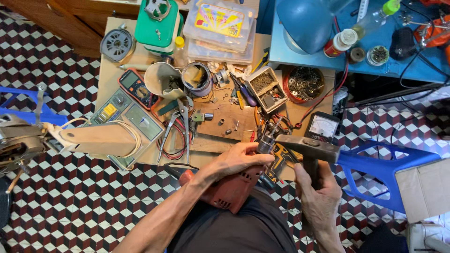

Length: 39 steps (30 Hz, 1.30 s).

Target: The person uses a corded drill to bore holes into small cylindrical metal parts on a cluttered workbench. They repeatedly select parts, position them, and drill, then inspect the results.

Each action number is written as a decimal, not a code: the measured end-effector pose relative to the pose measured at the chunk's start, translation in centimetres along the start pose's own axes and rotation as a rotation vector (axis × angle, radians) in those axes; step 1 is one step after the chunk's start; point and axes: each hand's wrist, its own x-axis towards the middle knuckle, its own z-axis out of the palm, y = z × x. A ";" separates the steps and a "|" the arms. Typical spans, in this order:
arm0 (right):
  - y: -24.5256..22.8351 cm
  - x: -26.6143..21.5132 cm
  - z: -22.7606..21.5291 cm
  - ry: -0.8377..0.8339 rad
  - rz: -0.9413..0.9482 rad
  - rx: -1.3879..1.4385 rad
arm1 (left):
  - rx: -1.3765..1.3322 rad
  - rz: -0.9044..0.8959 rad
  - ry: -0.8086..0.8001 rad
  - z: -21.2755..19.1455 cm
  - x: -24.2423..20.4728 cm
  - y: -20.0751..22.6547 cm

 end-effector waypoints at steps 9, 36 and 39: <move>-0.5 1.3 0.2 -0.145 -0.079 -0.095 | 0.194 -0.023 0.103 0.1 0.1 2.0; -3.8 3.9 4.3 -0.128 0.096 0.246 | -0.185 0.145 0.587 -0.1 2.1 -2.7; -3.6 3.9 5.3 -0.346 0.155 -0.086 | -0.072 0.203 0.577 -0.3 2.4 -2.9</move>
